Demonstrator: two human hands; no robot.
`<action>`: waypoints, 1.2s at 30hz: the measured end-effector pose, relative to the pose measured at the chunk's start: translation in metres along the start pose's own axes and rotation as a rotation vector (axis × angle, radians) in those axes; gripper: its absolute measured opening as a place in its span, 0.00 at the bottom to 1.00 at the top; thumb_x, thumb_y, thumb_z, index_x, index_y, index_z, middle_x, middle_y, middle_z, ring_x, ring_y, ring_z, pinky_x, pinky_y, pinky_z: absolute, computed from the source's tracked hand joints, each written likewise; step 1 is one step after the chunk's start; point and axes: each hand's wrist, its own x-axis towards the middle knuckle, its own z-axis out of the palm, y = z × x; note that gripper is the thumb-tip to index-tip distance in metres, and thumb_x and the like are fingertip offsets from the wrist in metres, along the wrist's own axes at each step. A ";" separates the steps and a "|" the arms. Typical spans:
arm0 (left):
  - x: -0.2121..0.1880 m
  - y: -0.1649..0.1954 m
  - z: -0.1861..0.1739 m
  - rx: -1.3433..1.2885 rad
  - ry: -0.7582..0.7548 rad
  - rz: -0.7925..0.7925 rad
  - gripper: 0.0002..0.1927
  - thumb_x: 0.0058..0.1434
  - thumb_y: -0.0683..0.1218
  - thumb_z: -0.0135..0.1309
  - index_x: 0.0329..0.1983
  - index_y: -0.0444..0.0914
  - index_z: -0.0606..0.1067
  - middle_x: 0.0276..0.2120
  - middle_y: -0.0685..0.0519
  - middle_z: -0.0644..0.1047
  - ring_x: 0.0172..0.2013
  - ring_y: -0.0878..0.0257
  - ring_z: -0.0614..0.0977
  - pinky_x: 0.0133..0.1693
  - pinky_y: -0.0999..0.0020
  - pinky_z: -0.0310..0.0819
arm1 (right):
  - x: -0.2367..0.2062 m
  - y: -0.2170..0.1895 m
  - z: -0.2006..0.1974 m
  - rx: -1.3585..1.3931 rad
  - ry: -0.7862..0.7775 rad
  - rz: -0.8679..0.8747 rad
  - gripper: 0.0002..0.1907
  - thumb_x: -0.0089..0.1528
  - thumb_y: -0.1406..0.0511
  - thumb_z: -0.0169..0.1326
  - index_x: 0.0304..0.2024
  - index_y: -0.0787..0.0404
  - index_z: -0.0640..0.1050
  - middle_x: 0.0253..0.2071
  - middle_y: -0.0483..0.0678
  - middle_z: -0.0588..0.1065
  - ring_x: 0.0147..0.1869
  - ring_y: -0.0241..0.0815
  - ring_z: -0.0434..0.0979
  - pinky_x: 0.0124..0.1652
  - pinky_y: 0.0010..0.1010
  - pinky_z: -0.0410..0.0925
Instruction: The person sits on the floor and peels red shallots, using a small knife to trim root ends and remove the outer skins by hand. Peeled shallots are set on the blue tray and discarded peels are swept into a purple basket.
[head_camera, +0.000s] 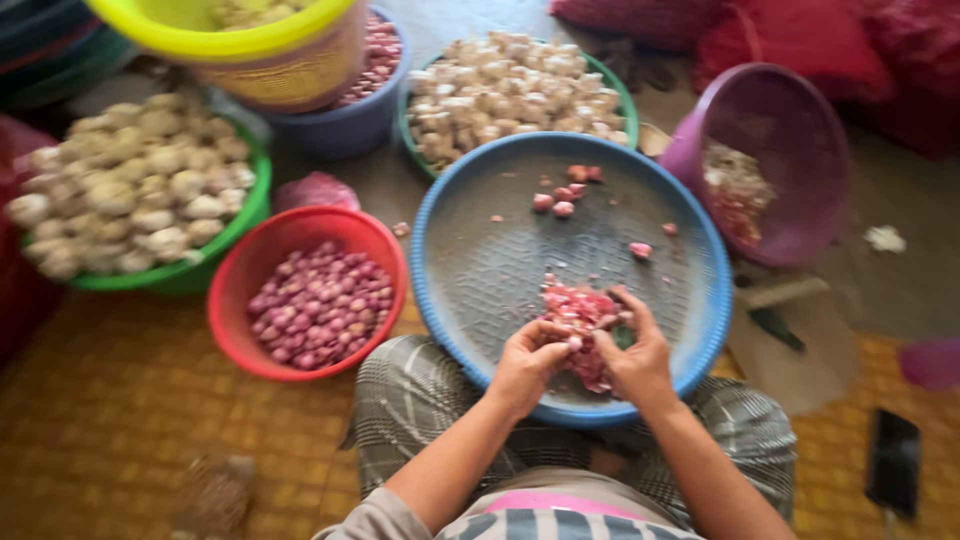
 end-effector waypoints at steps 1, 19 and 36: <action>-0.001 0.002 -0.001 0.000 -0.010 0.019 0.07 0.65 0.36 0.56 0.45 0.34 0.75 0.41 0.48 0.82 0.41 0.62 0.84 0.47 0.64 0.82 | 0.004 -0.002 -0.003 -0.040 -0.034 0.030 0.30 0.58 0.72 0.59 0.64 0.63 0.71 0.51 0.50 0.78 0.53 0.36 0.78 0.57 0.30 0.68; -0.044 0.168 -0.055 0.961 0.847 0.816 0.15 0.58 0.35 0.58 0.47 0.39 0.77 0.47 0.59 0.72 0.33 0.72 0.65 0.36 0.81 0.64 | 0.100 -0.002 -0.019 -0.573 0.156 -0.051 0.16 0.59 0.61 0.59 0.48 0.58 0.81 0.47 0.54 0.79 0.51 0.53 0.81 0.51 0.41 0.73; 0.071 0.040 0.024 0.649 0.237 0.028 0.11 0.60 0.44 0.65 0.36 0.34 0.74 0.30 0.49 0.82 0.29 0.65 0.82 0.32 0.72 0.78 | 0.058 -0.011 0.012 -0.280 -0.105 -0.105 0.20 0.51 0.66 0.65 0.46 0.63 0.79 0.40 0.52 0.80 0.43 0.45 0.83 0.45 0.33 0.74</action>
